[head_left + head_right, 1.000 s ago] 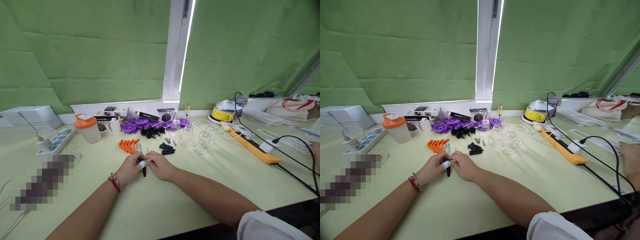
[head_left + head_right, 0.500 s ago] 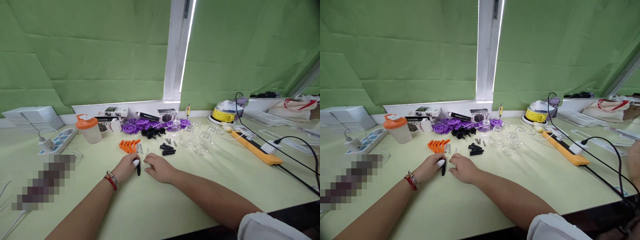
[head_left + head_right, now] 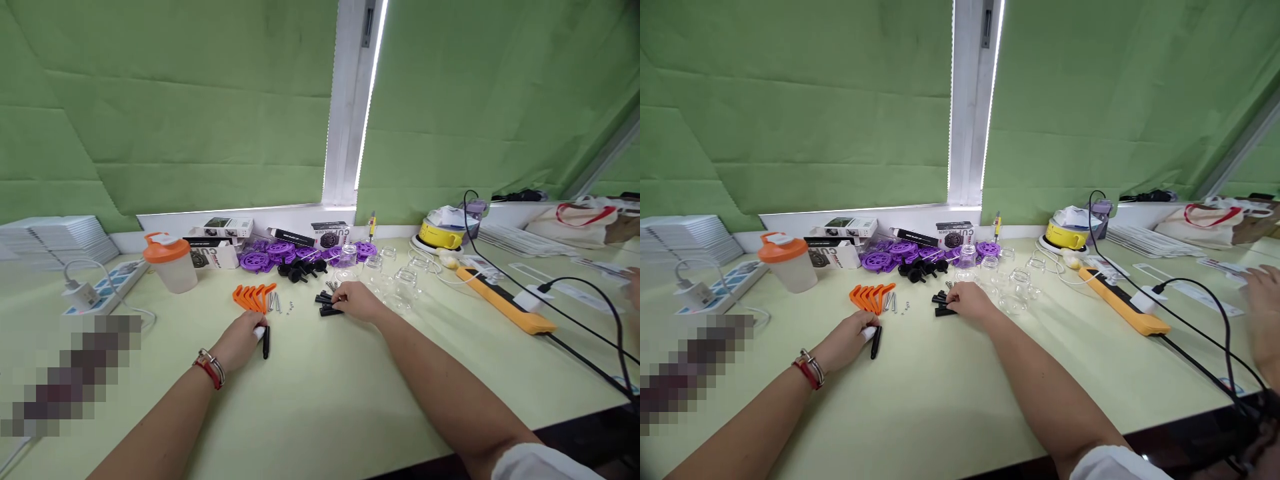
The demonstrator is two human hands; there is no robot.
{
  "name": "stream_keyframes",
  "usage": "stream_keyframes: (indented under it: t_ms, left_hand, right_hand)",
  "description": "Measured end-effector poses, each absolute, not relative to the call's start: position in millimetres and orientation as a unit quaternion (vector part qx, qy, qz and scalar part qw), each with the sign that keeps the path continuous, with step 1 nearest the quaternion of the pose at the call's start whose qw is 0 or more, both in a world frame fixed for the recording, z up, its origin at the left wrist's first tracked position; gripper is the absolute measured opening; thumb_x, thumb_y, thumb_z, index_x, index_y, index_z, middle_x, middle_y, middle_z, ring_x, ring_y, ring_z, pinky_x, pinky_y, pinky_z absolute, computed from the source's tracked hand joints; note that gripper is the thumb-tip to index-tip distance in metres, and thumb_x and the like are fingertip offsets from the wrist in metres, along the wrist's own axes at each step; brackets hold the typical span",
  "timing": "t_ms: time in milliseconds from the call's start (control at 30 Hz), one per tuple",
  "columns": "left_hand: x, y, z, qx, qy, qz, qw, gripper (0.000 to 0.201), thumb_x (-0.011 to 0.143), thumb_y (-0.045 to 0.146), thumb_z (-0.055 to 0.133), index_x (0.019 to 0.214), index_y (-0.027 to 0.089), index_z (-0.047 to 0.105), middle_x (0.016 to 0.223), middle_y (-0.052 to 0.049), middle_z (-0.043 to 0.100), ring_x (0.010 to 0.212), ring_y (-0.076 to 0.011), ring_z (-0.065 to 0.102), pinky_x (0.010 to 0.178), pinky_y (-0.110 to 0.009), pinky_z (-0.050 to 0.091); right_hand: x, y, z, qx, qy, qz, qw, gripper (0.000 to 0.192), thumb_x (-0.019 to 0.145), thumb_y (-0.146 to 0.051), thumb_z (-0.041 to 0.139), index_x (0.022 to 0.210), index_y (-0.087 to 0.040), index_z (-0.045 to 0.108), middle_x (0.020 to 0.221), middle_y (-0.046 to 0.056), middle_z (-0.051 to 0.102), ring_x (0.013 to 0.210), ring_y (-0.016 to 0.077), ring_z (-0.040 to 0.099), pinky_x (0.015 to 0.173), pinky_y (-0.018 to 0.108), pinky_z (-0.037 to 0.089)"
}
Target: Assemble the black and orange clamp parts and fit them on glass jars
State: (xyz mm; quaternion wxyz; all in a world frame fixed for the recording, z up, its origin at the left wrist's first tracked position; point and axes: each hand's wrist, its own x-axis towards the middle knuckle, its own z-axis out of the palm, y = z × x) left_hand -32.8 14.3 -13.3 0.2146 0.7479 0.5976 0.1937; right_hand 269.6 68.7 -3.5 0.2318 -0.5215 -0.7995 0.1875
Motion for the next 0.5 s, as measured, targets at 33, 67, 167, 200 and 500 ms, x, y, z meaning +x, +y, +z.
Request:
stream_keyframes:
  t_ms: [33, 67, 167, 200, 500]
  left_hand:
    - [-34.0, 14.7, -13.9, 0.749, 0.596, 0.199, 0.21, 0.022, 0.074, 0.021, 0.042, 0.083, 0.02, 0.061, 0.093, -0.008, 0.06, 0.085, -0.0235, 0.056, 0.076, -0.035, 0.045]
    - [-35.2, 15.2, -14.3, 0.749, 0.595, 0.205, 0.205, 0.022, 0.073, 0.021, 0.042, 0.083, 0.02, 0.062, 0.093, -0.008, 0.06, 0.084, -0.0237, 0.056, 0.076, -0.035, 0.045]
    - [-39.2, 16.3, -14.7, 0.745, 0.597, 0.226, 0.196, 0.022, 0.07, 0.019, 0.044, 0.082, 0.02, 0.063, 0.093, -0.008, 0.061, 0.084, -0.0241, 0.057, 0.075, -0.034, 0.045]
    - [-40.3, 16.4, -14.5, 0.742, 0.598, 0.231, 0.197, 0.022, 0.07, 0.019, 0.044, 0.081, 0.02, 0.063, 0.092, -0.007, 0.062, 0.083, -0.0241, 0.057, 0.074, -0.034, 0.045]
    - [-34.4, 11.0, -1.5, 0.731, 0.614, 0.249, 0.166, 0.018, 0.074, 0.02, 0.043, 0.081, 0.019, 0.06, 0.087, -0.007, 0.061, 0.076, -0.0223, 0.056, 0.068, -0.034, 0.044]
  right_hand:
    - [267.3, 67.8, -4.2, -0.516, -0.807, 0.184, 0.222, 0.011, 0.069, -0.022, 0.064, 0.077, -0.021, 0.07, 0.076, 0.0, 0.061, 0.066, 0.0126, 0.054, 0.057, 0.023, 0.037]
    - [264.6, 67.0, -4.9, -0.512, -0.814, 0.176, 0.212, 0.01, 0.068, -0.022, 0.065, 0.077, -0.022, 0.071, 0.076, 0.0, 0.062, 0.067, 0.0131, 0.054, 0.057, 0.023, 0.037]
    - [257.3, 65.7, -7.2, -0.506, -0.829, 0.15, 0.186, 0.011, 0.065, -0.023, 0.068, 0.076, -0.024, 0.071, 0.082, 0.001, 0.064, 0.072, 0.0154, 0.056, 0.057, 0.024, 0.035]
    - [255.6, 65.4, -7.8, -0.506, -0.831, 0.145, 0.179, 0.012, 0.065, -0.022, 0.069, 0.077, -0.024, 0.072, 0.084, 0.001, 0.065, 0.074, 0.0161, 0.056, 0.057, 0.024, 0.035]
    - [246.7, 58.2, -9.2, -0.497, -0.831, 0.17, 0.185, 0.008, 0.067, -0.02, 0.068, 0.074, -0.021, 0.07, 0.083, 0.002, 0.066, 0.071, 0.0155, 0.055, 0.06, 0.025, 0.036]
